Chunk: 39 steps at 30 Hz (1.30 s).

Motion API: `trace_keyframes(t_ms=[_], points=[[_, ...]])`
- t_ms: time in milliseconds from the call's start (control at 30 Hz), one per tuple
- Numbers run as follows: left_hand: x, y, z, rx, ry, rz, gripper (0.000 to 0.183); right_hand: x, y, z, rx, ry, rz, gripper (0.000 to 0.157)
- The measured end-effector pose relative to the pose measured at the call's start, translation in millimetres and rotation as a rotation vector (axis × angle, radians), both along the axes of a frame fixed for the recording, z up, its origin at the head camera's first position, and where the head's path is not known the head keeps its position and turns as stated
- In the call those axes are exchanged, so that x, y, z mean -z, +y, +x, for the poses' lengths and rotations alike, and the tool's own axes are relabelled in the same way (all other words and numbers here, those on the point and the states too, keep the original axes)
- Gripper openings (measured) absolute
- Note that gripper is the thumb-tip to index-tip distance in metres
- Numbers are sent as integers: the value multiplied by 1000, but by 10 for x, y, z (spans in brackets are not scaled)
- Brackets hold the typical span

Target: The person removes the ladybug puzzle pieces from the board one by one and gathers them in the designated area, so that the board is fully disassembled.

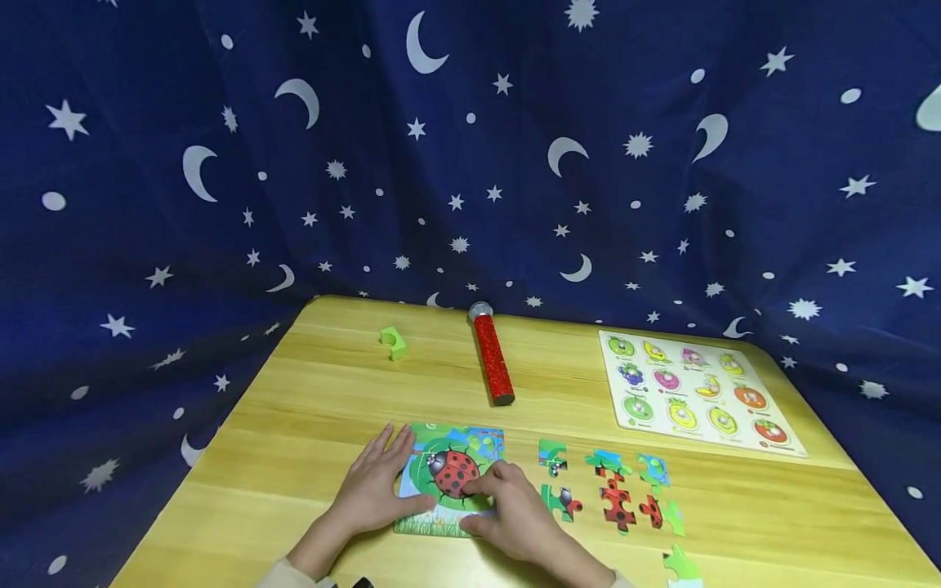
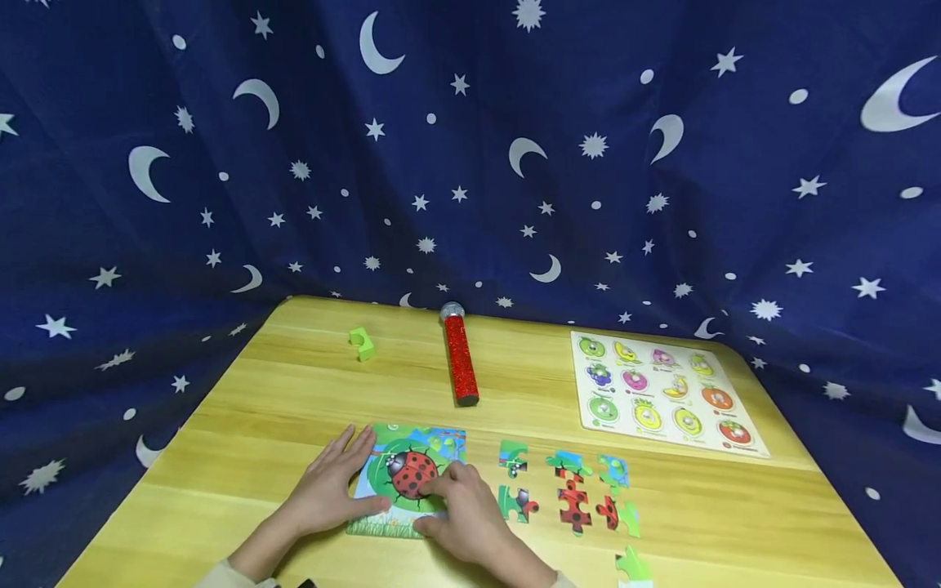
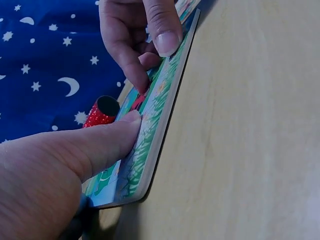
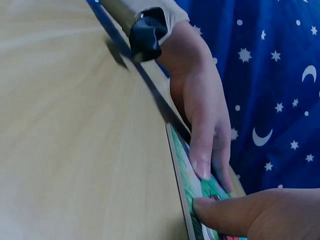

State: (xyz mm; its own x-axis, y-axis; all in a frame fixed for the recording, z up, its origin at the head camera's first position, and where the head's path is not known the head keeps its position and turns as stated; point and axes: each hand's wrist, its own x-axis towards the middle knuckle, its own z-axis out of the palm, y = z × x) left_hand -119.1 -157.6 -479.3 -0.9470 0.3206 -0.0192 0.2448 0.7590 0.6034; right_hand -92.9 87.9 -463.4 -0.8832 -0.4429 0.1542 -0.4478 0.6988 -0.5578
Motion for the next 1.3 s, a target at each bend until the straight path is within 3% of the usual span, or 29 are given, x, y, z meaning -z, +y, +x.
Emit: trace_keyframes(t_ms=[300, 700, 1000, 1300], points=[[-49, -104, -14, 79, -46, 28, 95, 4, 33, -81, 8, -63, -44, 31], [-44, -51, -21, 3, -83, 22, 98, -22, -9, -59, 3, -69, -62, 30], [-70, -34, -21, -11, -96, 16, 99, -69, -50, -59, 10, -208, -102, 39], [-64, -27, -10, -16, -94, 13, 99, -106, -28, -77, -81, -239, -194, 32]])
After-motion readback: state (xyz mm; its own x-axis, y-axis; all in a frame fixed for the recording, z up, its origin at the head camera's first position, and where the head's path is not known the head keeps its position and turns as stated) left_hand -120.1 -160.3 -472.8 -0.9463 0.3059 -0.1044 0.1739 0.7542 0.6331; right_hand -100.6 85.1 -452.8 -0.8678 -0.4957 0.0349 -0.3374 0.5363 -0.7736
